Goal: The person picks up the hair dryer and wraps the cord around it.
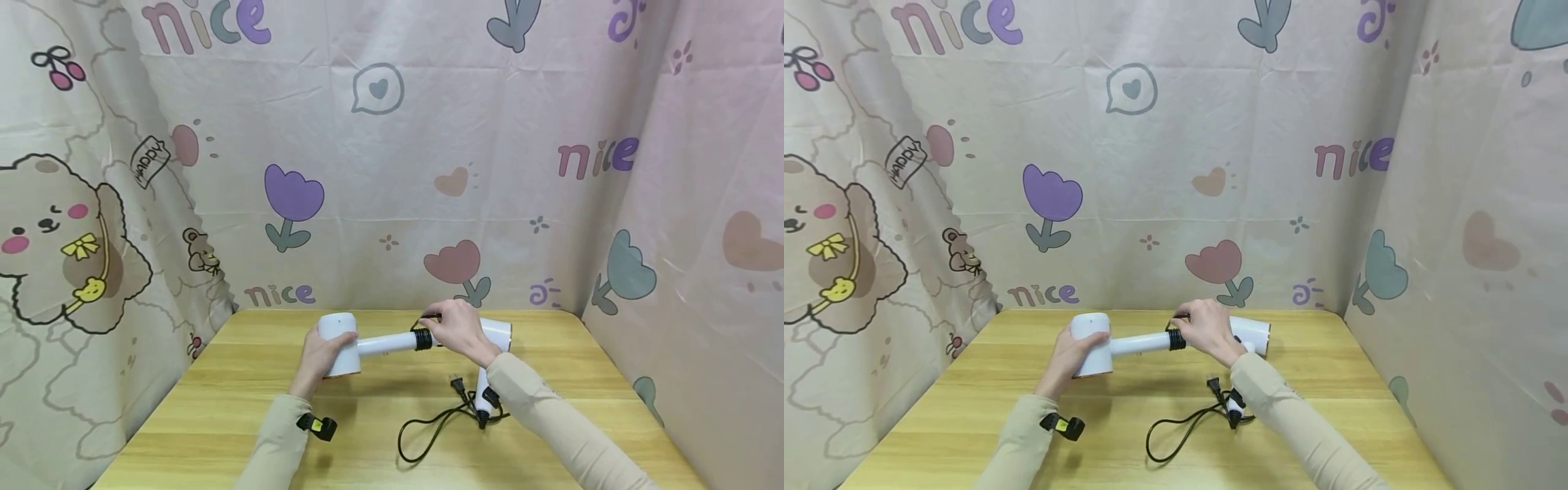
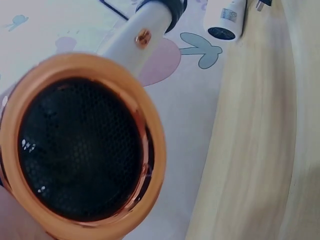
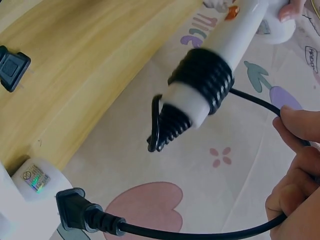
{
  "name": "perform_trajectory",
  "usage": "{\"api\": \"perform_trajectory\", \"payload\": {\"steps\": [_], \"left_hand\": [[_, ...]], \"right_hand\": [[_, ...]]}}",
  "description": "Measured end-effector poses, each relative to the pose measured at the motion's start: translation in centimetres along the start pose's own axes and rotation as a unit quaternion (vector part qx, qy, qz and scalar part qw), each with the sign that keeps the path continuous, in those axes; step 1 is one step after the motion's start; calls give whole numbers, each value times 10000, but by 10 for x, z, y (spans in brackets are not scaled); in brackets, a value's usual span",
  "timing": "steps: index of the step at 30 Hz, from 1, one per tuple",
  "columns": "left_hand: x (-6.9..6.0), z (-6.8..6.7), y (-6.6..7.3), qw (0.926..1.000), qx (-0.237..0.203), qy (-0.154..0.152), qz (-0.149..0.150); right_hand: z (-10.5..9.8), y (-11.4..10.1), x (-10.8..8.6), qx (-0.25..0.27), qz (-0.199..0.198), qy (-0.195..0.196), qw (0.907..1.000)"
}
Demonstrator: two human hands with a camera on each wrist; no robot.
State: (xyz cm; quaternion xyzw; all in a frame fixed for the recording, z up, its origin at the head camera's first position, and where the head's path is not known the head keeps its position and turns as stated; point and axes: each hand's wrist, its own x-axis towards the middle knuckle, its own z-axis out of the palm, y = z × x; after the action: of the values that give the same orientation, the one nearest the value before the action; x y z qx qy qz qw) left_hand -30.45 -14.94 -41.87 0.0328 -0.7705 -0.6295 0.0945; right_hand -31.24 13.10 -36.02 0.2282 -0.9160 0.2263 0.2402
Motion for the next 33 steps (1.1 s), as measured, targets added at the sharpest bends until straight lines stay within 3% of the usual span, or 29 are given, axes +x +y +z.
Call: {"api": "perform_trajectory", "payload": {"steps": [5,7,11,16,20,25,29,33], "left_hand": [[-2,2,-1,9984,222,510,90],[-1,2,-1,9980,58,633,49],[1,1,-3,9951,-657,699,-246],[3,0,-8,9856,-1368,701,-708],[4,0,-9,9788,-1711,619,-944],[2,-1,-9,9730,-1865,635,-1205],[1,-1,-8,9692,-1979,736,-1265],[1,0,-6,9608,-2315,847,-1267]], "right_hand": [[3,-2,-2,-9,-62,21,10000],[5,-2,-2,31,-100,58,9999],[8,-5,-3,188,-171,118,9996],[13,-6,-5,440,-266,47,9987],[16,-5,-7,538,-301,90,9981],[21,-3,-9,579,-323,-125,9977],[21,-2,-10,762,-203,-225,9966],[21,-2,-11,971,-44,-274,9949]]}}
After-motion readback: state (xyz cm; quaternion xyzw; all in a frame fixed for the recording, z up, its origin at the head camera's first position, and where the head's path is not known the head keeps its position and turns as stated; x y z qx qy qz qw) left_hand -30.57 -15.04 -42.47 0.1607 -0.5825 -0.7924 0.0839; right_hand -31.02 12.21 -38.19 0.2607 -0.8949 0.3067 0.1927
